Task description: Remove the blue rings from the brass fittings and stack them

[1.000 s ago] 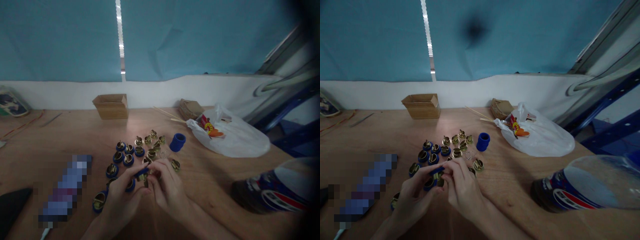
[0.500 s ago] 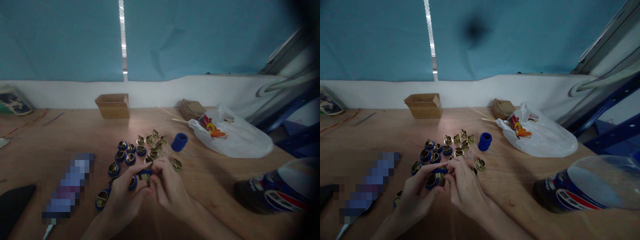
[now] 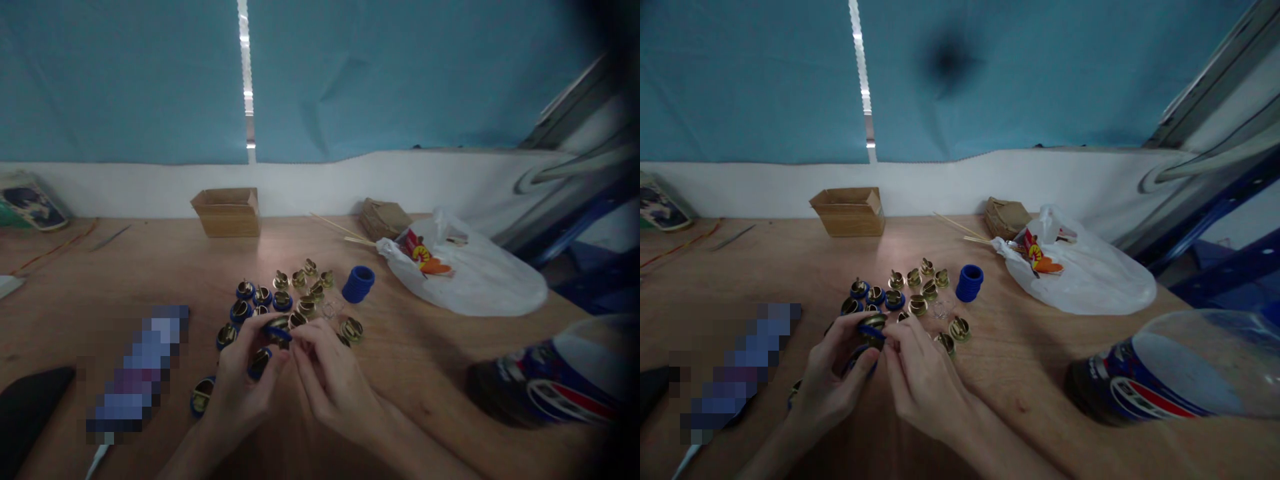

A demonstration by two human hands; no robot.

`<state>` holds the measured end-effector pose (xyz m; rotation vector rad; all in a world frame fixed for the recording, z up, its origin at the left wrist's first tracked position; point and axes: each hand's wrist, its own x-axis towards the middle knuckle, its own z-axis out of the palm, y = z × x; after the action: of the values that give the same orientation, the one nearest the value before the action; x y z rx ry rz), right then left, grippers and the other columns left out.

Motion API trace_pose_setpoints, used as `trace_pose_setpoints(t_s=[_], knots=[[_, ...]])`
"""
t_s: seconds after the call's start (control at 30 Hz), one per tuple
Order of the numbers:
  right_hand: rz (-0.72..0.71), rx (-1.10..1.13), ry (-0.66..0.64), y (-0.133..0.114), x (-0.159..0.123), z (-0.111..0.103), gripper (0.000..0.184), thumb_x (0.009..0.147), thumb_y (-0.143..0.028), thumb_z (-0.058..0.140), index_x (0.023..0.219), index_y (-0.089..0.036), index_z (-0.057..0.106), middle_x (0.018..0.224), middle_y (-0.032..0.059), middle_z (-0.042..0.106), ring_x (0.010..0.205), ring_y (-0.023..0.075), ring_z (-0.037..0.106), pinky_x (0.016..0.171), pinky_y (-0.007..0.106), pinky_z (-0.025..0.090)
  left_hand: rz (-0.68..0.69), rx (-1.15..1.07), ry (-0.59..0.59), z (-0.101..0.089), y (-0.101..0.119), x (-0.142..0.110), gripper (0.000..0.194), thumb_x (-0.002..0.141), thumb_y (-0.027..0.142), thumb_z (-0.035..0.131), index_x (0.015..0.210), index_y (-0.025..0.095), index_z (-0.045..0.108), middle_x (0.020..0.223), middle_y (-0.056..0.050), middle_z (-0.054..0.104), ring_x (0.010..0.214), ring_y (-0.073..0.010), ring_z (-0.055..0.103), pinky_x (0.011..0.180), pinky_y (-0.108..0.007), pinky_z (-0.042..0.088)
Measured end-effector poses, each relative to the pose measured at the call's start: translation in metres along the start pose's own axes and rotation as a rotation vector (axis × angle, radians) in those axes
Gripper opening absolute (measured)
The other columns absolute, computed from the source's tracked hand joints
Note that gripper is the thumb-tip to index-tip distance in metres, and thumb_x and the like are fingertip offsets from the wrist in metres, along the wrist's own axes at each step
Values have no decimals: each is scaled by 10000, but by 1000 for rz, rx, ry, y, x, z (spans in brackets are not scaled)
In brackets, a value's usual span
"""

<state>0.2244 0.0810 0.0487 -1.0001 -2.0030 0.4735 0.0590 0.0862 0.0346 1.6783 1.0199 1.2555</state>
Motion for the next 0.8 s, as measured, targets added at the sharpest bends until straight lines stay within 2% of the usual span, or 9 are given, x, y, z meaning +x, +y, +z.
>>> trace_pose_setpoints(t_s=[0.07, 0.17, 0.27, 0.37, 0.5, 0.63, 0.73, 0.8], knots=[[-24, 26, -1, 0, -1, -1, 264, 915, -89, 446, 1153, -204, 457, 958, 62, 551, 806, 185, 555, 676, 336, 482, -7, 4, 12, -2, 1, 0, 379, 886, 128, 589, 1236, 253, 511, 1211, -85, 647, 1073, -231, 660, 887, -300, 543], [-31, 109, 104, 0, 0, -3, 367, 893, -86, 478, 1230, -218, 416, 925, 36, 553, 745, 159, 559, 634, 306, 482, -13, 24, 37, -3, 2, 1, 377, 899, 136, 577, 1250, 257, 508, 1212, -77, 652, 1079, -222, 664, 894, -291, 541], [62, 142, 178, 1, 3, -6, 369, 912, -128, 483, 1261, -226, 418, 844, 3, 541, 678, 140, 543, 592, 280, 464, -37, -10, 72, -3, 3, 1, 364, 926, 136, 537, 1262, 265, 486, 1209, -76, 667, 1054, -209, 681, 877, -291, 544], [204, 251, 81, 1, 9, -10, 217, 952, -213, 466, 1165, -221, 505, 740, -24, 508, 610, 127, 507, 525, 254, 415, -28, -87, 45, -1, 3, 0, 349, 936, 133, 525, 1238, 293, 454, 1196, -67, 691, 1011, -195, 698, 816, -279, 551], [317, 547, -45, 0, 15, -13, 123, 935, -331, 536, 967, -216, 569, 621, -64, 416, 521, 103, 404, 458, 228, 315, 1, -145, 9, 3, 1, -3, 146, 963, 168, 487, 1059, 277, 498, 1238, -79, 679, 1021, -200, 694, 800, -297, 552], [451, 756, -100, 2, 16, -12, 329, 838, -452, 665, 720, -210, 475, 579, -87, 340, 492, 78, 277, 437, 222, 204, -54, -157, 9, 2, 1, -2, 57, 973, 215, 481, 1003, 262, 490, 1326, -97, 615, 1119, -220, 651, 896, -365, 537], [531, 864, -152, 4, 15, -10, 391, 820, -490, 675, 693, -217, 425, 555, -98, 343, 459, 66, 262, 426, 227, 181, -88, -143, 57, 0, 1, 2, 57, 971, 246, 483, 1025, 255, 498, 1278, -89, 624, 1071, -203, 662, 905, -364, 537], [571, 889, -137, 6, 15, -10, 382, 825, -493, 668, 715, -222, 423, 537, -105, 358, 436, 64, 272, 420, 227, 188, -138, -75, 136, -2, 2, 5, 75, 950, 271, 519, 1016, 236, 527, 1134, -73, 660, 964, -185, 677, 835, -321, 553]])
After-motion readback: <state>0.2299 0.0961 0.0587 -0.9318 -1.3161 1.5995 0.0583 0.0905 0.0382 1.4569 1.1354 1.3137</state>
